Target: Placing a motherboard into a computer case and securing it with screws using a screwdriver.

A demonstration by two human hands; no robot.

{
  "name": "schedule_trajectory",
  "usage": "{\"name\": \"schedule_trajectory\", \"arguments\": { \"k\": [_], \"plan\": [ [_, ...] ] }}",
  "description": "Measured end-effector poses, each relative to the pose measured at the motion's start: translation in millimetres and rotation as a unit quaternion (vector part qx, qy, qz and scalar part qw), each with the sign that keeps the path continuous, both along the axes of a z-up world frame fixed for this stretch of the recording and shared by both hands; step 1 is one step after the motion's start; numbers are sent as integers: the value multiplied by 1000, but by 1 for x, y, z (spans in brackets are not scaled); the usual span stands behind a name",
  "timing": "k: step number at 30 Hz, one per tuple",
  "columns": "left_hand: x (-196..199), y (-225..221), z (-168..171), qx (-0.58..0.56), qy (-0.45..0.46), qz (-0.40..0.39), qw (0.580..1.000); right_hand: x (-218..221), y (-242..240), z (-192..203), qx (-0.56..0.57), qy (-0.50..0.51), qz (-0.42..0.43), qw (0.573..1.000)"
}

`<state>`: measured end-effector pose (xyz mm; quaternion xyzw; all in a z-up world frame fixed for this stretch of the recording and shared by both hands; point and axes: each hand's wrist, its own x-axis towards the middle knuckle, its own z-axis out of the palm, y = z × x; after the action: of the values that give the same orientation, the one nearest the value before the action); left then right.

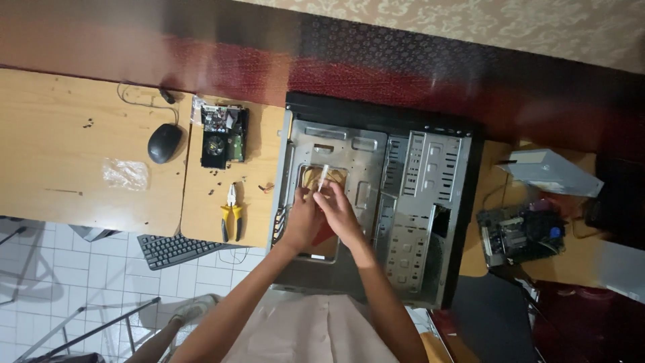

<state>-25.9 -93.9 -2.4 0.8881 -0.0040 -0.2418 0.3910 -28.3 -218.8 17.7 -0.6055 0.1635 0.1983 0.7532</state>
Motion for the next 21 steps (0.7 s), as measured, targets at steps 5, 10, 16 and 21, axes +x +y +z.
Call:
{"name": "schedule_trajectory", "arguments": {
  "k": [5, 10, 16, 21],
  "plan": [
    [15, 3, 91, 4, 115, 4, 993, 22, 16, 10, -86, 99, -2, 991],
    [16, 68, 65, -78, -78, -13, 994, 42, 34, -37, -47, 189, -68, 978],
    [53, 115, 16, -97, 7, 294, 951, 43, 62, -35, -241, -24, 7, 970],
    [65, 95, -28, -79, 193, 291, 934, 48, 86, -144, -261, 56, 61, 962]
  ]
}}
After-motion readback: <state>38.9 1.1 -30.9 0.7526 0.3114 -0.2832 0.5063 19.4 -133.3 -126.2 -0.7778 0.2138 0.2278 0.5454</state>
